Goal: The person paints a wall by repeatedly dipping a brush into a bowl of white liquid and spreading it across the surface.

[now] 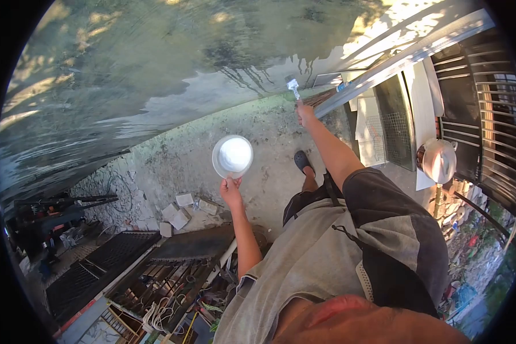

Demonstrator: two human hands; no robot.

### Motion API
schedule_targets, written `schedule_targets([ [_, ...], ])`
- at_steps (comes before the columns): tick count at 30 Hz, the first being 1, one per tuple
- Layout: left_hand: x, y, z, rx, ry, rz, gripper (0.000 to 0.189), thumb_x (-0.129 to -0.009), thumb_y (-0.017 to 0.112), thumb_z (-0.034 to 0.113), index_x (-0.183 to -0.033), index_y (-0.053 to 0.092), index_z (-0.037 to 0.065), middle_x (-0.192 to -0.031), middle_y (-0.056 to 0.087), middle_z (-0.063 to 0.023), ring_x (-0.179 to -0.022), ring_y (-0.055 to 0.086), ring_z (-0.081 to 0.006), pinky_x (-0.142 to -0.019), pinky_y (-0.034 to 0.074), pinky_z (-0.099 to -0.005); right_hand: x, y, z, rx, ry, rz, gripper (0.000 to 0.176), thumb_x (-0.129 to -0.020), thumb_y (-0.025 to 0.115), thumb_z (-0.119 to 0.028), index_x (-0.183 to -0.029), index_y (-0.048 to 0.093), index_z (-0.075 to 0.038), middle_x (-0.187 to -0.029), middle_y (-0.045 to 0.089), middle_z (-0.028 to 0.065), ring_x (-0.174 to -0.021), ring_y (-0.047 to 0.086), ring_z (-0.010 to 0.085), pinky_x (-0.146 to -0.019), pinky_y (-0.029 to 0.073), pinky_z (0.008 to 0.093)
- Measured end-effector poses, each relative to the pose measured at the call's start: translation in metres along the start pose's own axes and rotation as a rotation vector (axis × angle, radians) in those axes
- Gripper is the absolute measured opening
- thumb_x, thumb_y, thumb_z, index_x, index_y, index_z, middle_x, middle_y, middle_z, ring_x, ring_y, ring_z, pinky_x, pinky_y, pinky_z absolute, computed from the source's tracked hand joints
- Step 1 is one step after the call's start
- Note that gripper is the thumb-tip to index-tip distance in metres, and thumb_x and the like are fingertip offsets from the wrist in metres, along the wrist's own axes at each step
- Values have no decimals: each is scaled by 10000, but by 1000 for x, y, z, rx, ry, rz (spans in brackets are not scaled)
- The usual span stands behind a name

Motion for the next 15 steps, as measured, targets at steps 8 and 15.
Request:
schedule_targets([
  [8, -5, -27, -24, 34, -11, 9, 216, -947, 461, 88, -766, 548, 7, -730, 566, -33, -722, 595, -123, -740, 546, -285, 126, 14, -63, -234, -564, -63, 512, -940, 457, -559, -674, 419, -123, -496, 299, -53, -377, 294, 72, -350, 224, 254],
  [15, -4, -5, -14, 16, -47, -15, 234, -953, 465, 95, -738, 526, 27, -729, 570, -28, -741, 629, -139, -726, 545, -280, 120, -5, -102, -125, -849, -75, 518, -973, 416, -518, -660, 451, -106, -504, 369, -38, -396, 349, 80, -367, 256, 263],
])
Point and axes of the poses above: each hand's wrist, its own x-axis away from the middle knuckle, its own y-axis out of the palm, z = x × y, the point moved 10 cm from there along -x, towards the middle knuckle
